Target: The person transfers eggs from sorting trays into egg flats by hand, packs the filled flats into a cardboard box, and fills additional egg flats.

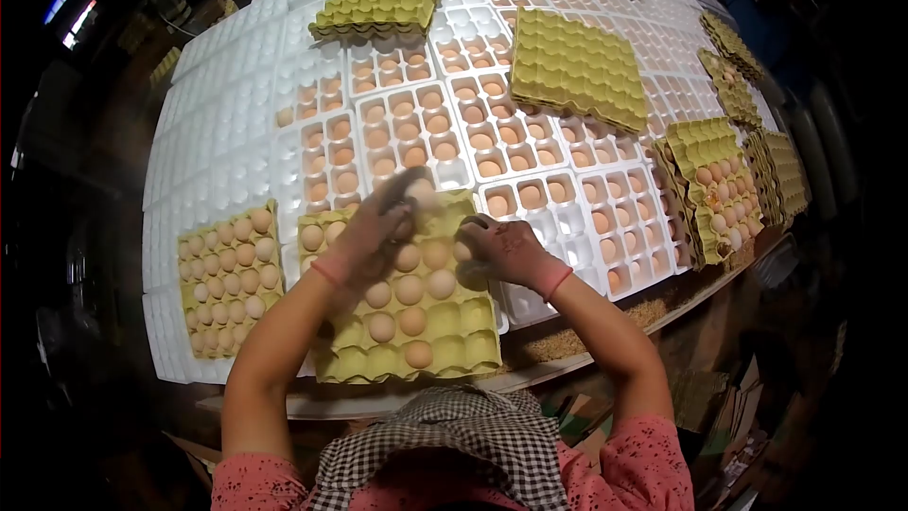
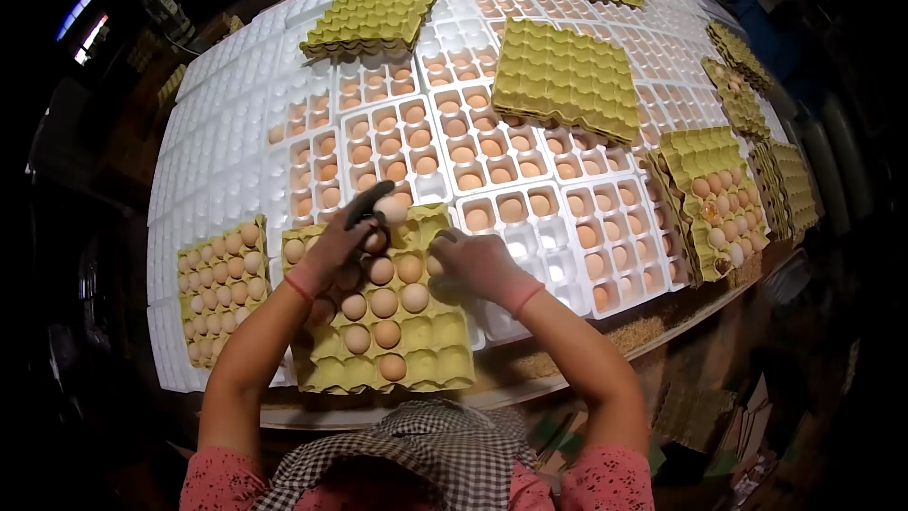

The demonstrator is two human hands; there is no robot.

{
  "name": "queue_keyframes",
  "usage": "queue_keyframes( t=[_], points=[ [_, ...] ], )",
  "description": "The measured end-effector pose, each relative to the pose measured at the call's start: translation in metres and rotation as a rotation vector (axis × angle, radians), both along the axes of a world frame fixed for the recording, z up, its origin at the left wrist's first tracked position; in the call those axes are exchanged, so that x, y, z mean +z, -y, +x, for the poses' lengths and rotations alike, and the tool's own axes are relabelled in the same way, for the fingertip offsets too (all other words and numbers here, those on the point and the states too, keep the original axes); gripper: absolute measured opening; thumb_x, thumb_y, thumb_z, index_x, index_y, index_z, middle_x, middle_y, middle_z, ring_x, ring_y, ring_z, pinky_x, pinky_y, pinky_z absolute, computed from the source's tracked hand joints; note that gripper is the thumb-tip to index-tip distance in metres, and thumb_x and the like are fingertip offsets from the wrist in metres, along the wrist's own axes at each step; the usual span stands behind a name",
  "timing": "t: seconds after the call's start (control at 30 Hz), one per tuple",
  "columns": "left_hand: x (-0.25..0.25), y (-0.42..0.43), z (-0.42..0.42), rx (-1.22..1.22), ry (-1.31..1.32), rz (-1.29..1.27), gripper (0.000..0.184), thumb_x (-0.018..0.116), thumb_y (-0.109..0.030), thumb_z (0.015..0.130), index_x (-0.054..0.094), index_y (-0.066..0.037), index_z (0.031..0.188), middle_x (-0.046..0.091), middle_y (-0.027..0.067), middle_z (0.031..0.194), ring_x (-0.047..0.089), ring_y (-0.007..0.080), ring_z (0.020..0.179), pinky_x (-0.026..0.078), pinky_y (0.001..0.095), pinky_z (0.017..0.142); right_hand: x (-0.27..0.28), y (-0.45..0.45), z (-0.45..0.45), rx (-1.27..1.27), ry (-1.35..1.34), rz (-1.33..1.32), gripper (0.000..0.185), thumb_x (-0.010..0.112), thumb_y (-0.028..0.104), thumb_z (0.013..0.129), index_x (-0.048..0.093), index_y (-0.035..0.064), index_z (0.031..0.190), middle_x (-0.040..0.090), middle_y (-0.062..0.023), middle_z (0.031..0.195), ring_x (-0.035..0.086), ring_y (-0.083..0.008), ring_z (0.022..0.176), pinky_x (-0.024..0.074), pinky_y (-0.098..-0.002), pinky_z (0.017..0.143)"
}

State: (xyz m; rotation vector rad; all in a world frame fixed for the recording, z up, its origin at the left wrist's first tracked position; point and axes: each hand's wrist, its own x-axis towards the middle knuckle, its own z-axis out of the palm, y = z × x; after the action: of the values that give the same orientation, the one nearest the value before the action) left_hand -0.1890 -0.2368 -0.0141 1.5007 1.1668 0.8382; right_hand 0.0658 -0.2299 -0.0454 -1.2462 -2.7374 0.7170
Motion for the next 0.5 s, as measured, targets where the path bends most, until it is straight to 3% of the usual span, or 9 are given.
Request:
queue_keyframes(
  t=[0.03,0.13,0.17,0.23,0.27,0.3,0.37,0.43,0.5],
  points=[
    [0.022,0.008,0.000,0.201,0.467,-0.269,0.045,0.053,-0.010,0.094,0.048,-0.003,0.137,0.057,0.0069,0.125,0.056,0.0210,0.116,0.044,0.0324,0.100,0.004,-0.002,0.008,-0.056,-0.067,-0.045,0.047,0.071,0.040,0.079,0.058,0.0106,0.113,0.060,-0.0131,0.124,0.069,-0.0324,0.090,0.0558,-0.0424,0.075],
    [0.021,0.010,-0.034,0.234,0.242,-0.166,0.034,0.060,-0.011,0.092,0.055,-0.003,0.125,0.061,0.0087,0.113,0.060,0.0204,0.104,0.049,0.0341,0.089,-0.003,-0.003,0.016,-0.233,-0.854,-0.397,0.049,0.068,0.040,0.085,0.058,0.0129,0.125,0.060,-0.0124,0.124,0.070,-0.0313,0.091,0.0555,-0.0388,0.082],
    [0.023,0.012,-0.041,0.274,0.201,-0.185,0.031,0.062,-0.012,0.091,0.057,-0.003,0.120,0.062,0.0091,0.109,0.061,0.0202,0.100,0.051,0.0347,0.085,-0.006,-0.001,0.016,-0.245,-0.858,-0.393,0.049,0.068,0.040,0.085,0.058,0.0129,0.125,0.060,-0.0124,0.124,0.070,-0.0313,0.091,0.0555,-0.0388,0.082],
    [0.027,0.002,-0.032,-0.048,-0.586,0.060,0.035,0.068,-0.014,0.085,0.061,-0.010,0.119,0.062,0.0096,0.104,0.062,0.0257,0.098,0.052,0.0385,0.081,0.027,0.001,-0.006,-0.111,-0.368,0.061,0.041,0.068,0.038,0.084,0.066,0.0130,0.116,0.061,-0.0106,0.124,0.068,-0.0254,0.093,0.0545,-0.0352,0.079],
    [0.037,0.009,-0.017,-0.139,-0.844,0.244,0.034,0.070,-0.017,0.082,0.065,-0.016,0.116,0.062,0.0093,0.106,0.063,0.0290,0.099,0.052,0.0400,0.081,0.021,0.002,-0.022,-0.027,-0.144,0.087,0.039,0.067,0.037,0.083,0.069,0.0125,0.113,0.060,-0.0115,0.124,0.066,-0.0250,0.094,0.0530,-0.0351,0.077],
    [0.034,0.010,-0.010,-0.162,-0.833,0.258,0.034,0.070,-0.017,0.082,0.065,-0.016,0.116,0.062,0.0093,0.106,0.063,0.0290,0.099,0.052,0.0400,0.081,0.014,0.004,-0.039,0.048,0.085,0.106,0.037,0.066,0.036,0.083,0.071,0.0119,0.110,0.060,-0.0123,0.125,0.065,-0.0245,0.095,0.0515,-0.0351,0.076],
    [0.028,0.006,0.002,-0.407,-1.237,0.377,0.034,0.068,-0.023,0.082,0.066,-0.020,0.115,0.062,0.0086,0.106,0.063,0.0299,0.099,0.053,0.0406,0.083,0.038,0.015,-0.062,0.140,0.376,0.266,0.037,0.064,0.034,0.081,0.073,0.0125,0.109,0.061,-0.0150,0.121,0.062,-0.0246,0.095,0.0477,-0.0365,0.073],
    [0.030,0.000,0.007,-0.446,-1.251,0.433,0.035,0.067,-0.029,0.082,0.066,-0.020,0.115,0.063,0.0078,0.104,0.063,0.0270,0.100,0.053,0.0386,0.084,0.033,0.014,-0.075,0.222,0.465,0.390,0.037,0.063,0.031,0.081,0.073,0.0092,0.108,0.063,-0.0171,0.116,0.062,-0.0277,0.095,0.0466,-0.0407,0.075],
    [0.039,-0.002,0.006,-0.459,-1.252,0.375,0.037,0.067,-0.026,0.080,0.066,-0.017,0.116,0.064,0.0072,0.106,0.063,0.0270,0.100,0.053,0.0387,0.083,-0.015,0.015,-0.071,0.193,0.278,0.564,0.040,0.064,0.032,0.080,0.071,0.0057,0.109,0.064,-0.0158,0.113,0.062,-0.0258,0.099,0.0457,-0.0399,0.076]
  ],
)
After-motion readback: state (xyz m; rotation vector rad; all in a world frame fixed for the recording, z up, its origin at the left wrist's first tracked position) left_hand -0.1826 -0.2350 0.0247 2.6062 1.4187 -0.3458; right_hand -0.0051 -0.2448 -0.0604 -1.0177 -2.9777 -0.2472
